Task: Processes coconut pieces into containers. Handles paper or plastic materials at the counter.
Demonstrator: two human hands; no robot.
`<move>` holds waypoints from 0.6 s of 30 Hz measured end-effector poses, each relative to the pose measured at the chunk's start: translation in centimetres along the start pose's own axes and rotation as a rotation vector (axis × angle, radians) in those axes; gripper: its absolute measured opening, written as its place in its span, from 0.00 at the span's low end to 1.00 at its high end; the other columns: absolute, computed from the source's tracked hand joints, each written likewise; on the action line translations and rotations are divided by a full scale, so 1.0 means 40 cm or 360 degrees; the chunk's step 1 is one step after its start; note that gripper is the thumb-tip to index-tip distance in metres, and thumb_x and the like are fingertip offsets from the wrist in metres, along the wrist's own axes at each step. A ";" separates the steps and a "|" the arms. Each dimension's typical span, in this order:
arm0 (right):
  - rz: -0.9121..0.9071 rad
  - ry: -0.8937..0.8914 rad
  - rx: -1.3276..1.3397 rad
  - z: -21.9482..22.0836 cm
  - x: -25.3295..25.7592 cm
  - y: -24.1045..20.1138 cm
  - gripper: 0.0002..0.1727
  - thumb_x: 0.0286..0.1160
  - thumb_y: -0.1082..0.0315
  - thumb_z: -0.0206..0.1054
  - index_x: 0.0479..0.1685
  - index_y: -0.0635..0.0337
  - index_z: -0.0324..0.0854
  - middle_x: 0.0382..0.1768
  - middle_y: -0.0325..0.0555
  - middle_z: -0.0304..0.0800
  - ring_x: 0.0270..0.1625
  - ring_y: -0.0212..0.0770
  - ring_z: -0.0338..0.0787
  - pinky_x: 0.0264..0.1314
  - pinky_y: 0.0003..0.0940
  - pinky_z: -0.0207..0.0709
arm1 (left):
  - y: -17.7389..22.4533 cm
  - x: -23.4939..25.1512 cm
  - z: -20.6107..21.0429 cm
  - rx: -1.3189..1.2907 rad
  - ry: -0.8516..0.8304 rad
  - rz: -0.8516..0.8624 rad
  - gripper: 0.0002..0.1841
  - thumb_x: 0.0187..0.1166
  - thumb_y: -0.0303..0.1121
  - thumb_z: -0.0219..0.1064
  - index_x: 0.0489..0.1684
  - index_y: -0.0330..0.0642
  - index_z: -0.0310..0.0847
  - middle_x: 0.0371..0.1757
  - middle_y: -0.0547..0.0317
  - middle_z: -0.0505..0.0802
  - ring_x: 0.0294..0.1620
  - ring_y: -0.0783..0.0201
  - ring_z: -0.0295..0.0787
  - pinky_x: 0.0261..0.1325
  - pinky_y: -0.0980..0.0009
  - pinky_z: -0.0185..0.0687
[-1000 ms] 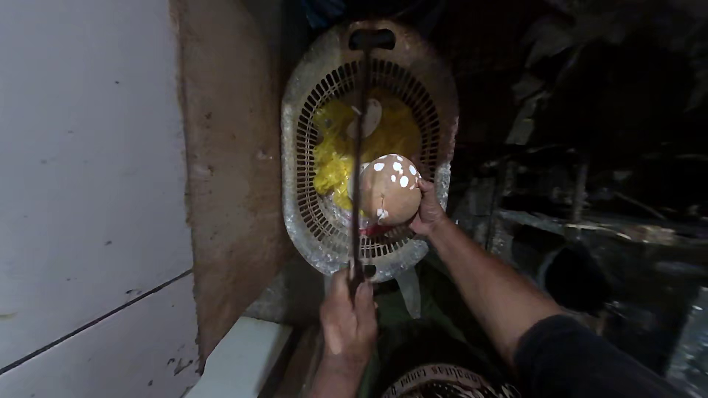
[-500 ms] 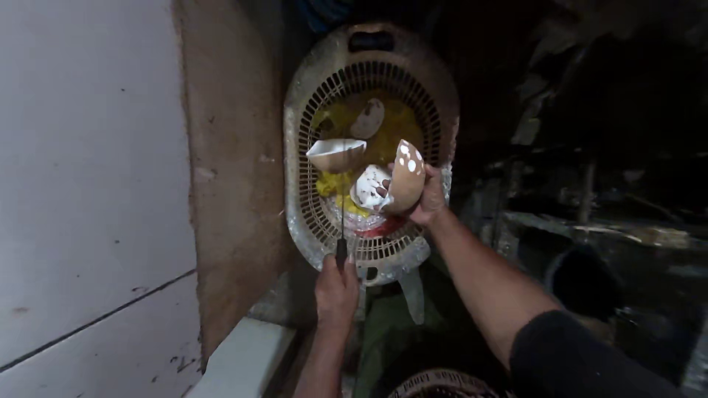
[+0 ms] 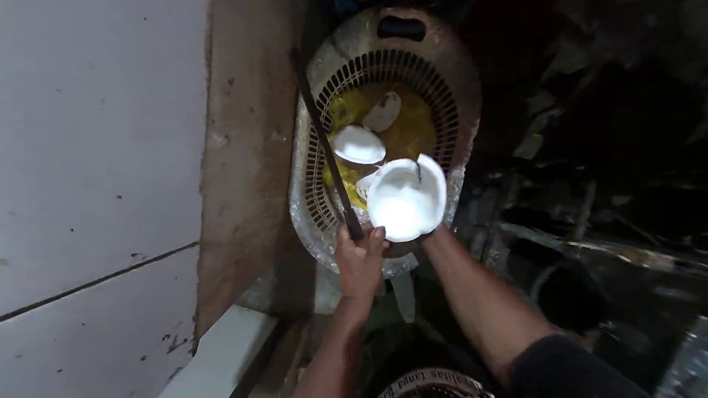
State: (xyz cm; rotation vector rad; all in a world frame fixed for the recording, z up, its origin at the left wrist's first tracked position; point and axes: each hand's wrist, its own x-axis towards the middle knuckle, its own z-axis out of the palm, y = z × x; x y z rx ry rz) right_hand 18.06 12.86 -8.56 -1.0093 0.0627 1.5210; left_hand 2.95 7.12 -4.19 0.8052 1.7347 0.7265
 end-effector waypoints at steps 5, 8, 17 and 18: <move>0.0442 -0.0218 0.0134 -0.102 0.013 0.017 0.36 0.87 0.31 0.37 0.56 0.44 0.85 0.46 0.42 0.96 0.50 0.40 0.95 0.51 0.45 0.91 | -0.006 0.038 0.041 0.0264 0.0161 -0.0042 0.31 0.67 0.46 0.85 0.62 0.44 0.74 0.30 0.61 0.90 0.21 0.64 0.87 0.27 0.62 0.90; 0.0534 -0.0367 -0.0324 -0.087 0.002 -0.027 0.30 0.89 0.35 0.37 0.57 0.38 0.84 0.46 0.34 0.95 0.47 0.32 0.94 0.45 0.37 0.91 | -0.024 0.050 0.063 0.0340 0.0161 -0.0074 0.31 0.67 0.46 0.84 0.64 0.45 0.74 0.32 0.56 0.90 0.24 0.61 0.88 0.30 0.58 0.91; 0.0496 0.0242 -0.1708 -0.103 -0.041 -0.029 0.24 0.84 0.52 0.68 0.67 0.61 0.77 0.35 0.52 0.93 0.26 0.42 0.92 0.30 0.38 0.89 | -0.042 0.068 0.082 0.0530 0.0222 0.0042 0.24 0.75 0.40 0.77 0.64 0.41 0.77 0.41 0.52 0.90 0.34 0.59 0.89 0.39 0.55 0.89; 0.0420 0.0300 -0.1810 -0.109 -0.025 -0.025 0.23 0.83 0.53 0.68 0.66 0.61 0.77 0.35 0.52 0.93 0.27 0.42 0.92 0.31 0.39 0.89 | -0.050 0.057 0.065 0.0521 0.0162 0.0122 0.23 0.79 0.42 0.74 0.67 0.40 0.77 0.45 0.52 0.91 0.35 0.60 0.91 0.41 0.57 0.93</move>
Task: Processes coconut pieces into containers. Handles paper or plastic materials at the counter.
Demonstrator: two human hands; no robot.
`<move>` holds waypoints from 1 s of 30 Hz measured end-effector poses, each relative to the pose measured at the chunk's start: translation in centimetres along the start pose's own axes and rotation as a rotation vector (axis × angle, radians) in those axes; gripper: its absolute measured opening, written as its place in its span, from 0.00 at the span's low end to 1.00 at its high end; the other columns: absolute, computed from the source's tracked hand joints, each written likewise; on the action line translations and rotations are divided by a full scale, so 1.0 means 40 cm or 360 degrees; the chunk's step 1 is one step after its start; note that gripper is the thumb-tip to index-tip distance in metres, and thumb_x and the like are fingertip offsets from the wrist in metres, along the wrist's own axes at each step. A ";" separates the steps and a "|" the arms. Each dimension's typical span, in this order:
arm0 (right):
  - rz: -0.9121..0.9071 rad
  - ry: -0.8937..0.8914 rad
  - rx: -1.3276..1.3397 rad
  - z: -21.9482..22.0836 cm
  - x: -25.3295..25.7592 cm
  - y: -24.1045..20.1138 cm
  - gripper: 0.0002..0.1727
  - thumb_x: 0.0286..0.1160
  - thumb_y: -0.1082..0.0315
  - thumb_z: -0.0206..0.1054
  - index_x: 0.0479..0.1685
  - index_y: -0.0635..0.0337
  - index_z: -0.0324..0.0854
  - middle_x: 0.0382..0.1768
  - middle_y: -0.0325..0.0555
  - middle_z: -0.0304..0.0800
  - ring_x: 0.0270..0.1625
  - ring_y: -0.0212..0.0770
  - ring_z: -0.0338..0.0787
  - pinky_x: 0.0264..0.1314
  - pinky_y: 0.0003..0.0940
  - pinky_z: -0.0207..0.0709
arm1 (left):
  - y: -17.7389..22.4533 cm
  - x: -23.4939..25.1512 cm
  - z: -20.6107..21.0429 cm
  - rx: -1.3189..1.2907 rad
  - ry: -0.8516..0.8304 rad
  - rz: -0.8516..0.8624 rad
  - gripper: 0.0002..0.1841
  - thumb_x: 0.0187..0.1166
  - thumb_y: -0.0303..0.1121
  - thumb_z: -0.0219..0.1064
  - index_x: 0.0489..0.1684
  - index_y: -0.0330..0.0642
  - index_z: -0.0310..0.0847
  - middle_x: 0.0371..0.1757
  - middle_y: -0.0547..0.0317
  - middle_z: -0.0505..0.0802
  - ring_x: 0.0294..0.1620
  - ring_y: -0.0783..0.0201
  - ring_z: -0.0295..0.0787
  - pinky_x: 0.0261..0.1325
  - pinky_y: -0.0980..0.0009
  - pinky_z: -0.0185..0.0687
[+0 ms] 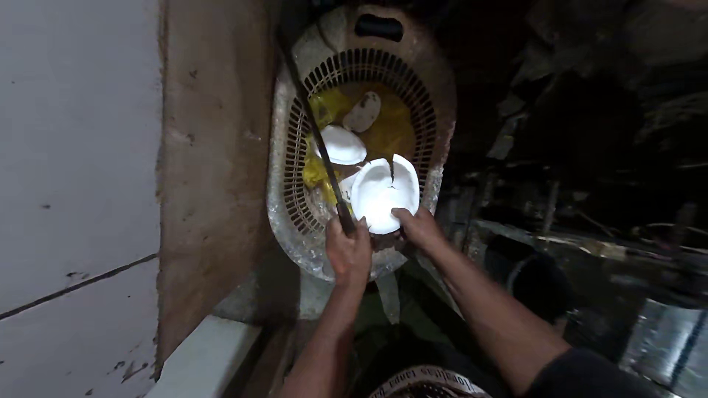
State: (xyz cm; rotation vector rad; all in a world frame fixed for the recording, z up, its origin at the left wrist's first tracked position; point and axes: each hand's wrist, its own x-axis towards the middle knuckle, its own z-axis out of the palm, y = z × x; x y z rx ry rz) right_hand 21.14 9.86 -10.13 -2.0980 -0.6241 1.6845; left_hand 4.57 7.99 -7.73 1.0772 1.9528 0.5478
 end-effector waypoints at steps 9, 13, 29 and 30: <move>-0.0242 0.0373 -0.0251 -0.043 0.136 -0.083 0.32 0.91 0.43 0.51 0.73 0.61 0.76 0.54 0.63 0.90 0.60 0.59 0.91 0.64 0.64 0.81 | -0.122 -0.231 -0.192 0.0713 -0.0504 0.0218 0.27 0.90 0.54 0.52 0.60 0.39 0.84 0.33 0.55 0.92 0.29 0.60 0.91 0.37 0.57 0.92; -0.0325 0.0491 -0.0350 -0.044 0.145 -0.107 0.24 0.87 0.52 0.56 0.64 0.64 0.79 0.46 0.61 0.91 0.52 0.60 0.92 0.55 0.64 0.83 | -0.104 -0.230 -0.176 0.0769 -0.0559 0.0110 0.26 0.91 0.54 0.52 0.60 0.39 0.83 0.34 0.53 0.91 0.33 0.57 0.91 0.41 0.54 0.91; -0.0288 0.0466 -0.0290 -0.059 0.157 -0.132 0.25 0.88 0.50 0.56 0.63 0.65 0.80 0.46 0.61 0.91 0.47 0.57 0.93 0.52 0.61 0.85 | -0.072 -0.200 -0.215 0.1255 -0.0406 -0.0185 0.26 0.92 0.54 0.50 0.67 0.39 0.78 0.44 0.47 0.94 0.43 0.47 0.96 0.46 0.47 0.92; -0.0287 0.0454 -0.0257 -0.058 0.153 -0.128 0.24 0.89 0.51 0.56 0.63 0.64 0.80 0.43 0.59 0.91 0.41 0.54 0.94 0.45 0.58 0.88 | -0.060 -0.150 -0.198 0.1291 -0.0360 -0.0168 0.26 0.93 0.53 0.51 0.68 0.39 0.77 0.48 0.46 0.94 0.46 0.47 0.96 0.49 0.47 0.92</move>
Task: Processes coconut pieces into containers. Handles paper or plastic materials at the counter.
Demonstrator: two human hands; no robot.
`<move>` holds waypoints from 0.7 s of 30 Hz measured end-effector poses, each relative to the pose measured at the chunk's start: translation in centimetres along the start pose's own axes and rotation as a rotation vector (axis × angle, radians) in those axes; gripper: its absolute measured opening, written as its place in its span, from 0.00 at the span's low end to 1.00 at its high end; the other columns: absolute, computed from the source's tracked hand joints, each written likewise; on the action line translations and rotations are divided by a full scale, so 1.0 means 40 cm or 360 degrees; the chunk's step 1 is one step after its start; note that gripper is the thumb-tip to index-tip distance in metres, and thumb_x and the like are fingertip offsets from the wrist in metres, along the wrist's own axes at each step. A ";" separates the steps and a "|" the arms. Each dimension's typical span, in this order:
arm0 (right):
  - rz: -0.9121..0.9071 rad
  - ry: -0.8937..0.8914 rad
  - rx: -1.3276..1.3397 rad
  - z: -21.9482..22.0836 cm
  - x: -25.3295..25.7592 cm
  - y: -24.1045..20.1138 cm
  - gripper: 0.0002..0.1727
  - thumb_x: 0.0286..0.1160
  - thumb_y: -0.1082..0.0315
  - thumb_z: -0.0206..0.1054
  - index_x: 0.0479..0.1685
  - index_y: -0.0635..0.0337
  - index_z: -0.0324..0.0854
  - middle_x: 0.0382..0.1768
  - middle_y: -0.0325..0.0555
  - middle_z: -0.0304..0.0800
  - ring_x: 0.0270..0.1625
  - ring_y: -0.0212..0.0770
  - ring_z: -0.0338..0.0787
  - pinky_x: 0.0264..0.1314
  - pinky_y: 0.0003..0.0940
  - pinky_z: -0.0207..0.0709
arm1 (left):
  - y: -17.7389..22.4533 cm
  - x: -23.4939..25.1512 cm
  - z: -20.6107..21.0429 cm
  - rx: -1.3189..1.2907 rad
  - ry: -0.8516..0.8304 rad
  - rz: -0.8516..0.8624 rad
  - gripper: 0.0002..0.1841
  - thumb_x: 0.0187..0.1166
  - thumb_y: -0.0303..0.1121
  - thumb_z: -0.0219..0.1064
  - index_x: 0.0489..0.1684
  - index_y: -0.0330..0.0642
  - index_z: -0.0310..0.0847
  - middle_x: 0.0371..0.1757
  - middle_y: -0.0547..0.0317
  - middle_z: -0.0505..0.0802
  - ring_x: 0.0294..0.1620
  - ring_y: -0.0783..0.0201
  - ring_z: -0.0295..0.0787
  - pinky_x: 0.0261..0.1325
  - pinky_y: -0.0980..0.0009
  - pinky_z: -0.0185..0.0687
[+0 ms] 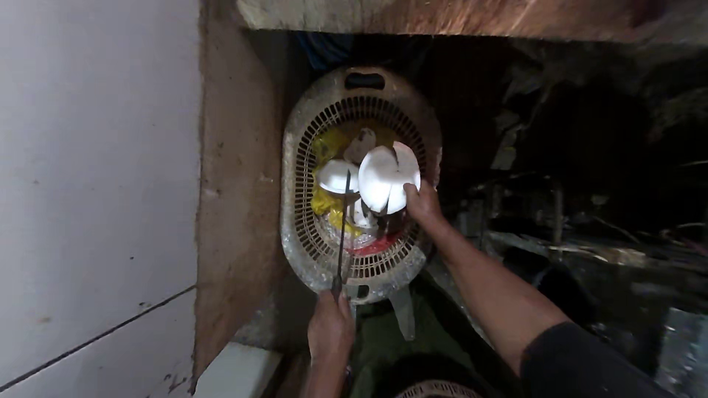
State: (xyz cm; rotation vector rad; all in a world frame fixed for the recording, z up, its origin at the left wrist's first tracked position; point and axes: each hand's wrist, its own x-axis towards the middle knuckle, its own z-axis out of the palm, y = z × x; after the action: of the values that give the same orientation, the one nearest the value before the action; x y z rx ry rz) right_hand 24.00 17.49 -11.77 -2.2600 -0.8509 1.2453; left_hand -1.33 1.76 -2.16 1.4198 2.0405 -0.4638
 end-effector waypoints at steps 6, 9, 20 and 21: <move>-0.0030 -0.0107 0.0225 -0.014 -0.054 0.036 0.20 0.87 0.57 0.59 0.65 0.61 0.81 0.43 0.55 0.92 0.41 0.48 0.93 0.45 0.53 0.88 | 0.070 0.252 -0.026 0.0026 0.0313 0.0123 0.26 0.90 0.51 0.56 0.65 0.36 0.82 0.59 0.38 0.91 0.62 0.40 0.90 0.66 0.42 0.85; 0.0027 -0.0166 0.0311 -0.018 -0.099 0.039 0.18 0.84 0.59 0.61 0.62 0.61 0.83 0.43 0.53 0.93 0.44 0.46 0.93 0.49 0.52 0.87 | 0.112 0.288 -0.036 -0.0465 0.0446 0.0386 0.36 0.85 0.55 0.62 0.82 0.34 0.70 0.71 0.34 0.84 0.70 0.40 0.83 0.74 0.42 0.79; 0.0003 -0.0681 0.0247 -0.033 -0.162 0.045 0.20 0.86 0.62 0.63 0.73 0.59 0.76 0.48 0.51 0.92 0.45 0.41 0.93 0.50 0.43 0.88 | 0.139 0.332 -0.029 -0.1582 -0.0429 0.0369 0.19 0.86 0.33 0.67 0.73 0.43 0.78 0.53 0.47 0.95 0.47 0.56 0.96 0.54 0.53 0.93; 0.0047 -0.0729 0.0316 -0.032 -0.154 0.056 0.20 0.85 0.62 0.64 0.72 0.58 0.77 0.47 0.51 0.93 0.44 0.41 0.93 0.49 0.43 0.89 | 0.125 0.337 -0.021 -0.1710 -0.0486 0.0343 0.19 0.85 0.32 0.67 0.74 0.42 0.78 0.53 0.47 0.95 0.48 0.55 0.96 0.54 0.53 0.94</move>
State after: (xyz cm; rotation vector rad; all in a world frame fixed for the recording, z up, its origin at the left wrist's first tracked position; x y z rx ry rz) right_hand 23.27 11.56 -8.79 -1.8651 -0.8026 1.8133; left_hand -0.22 13.76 -10.02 0.7952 1.4479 0.4475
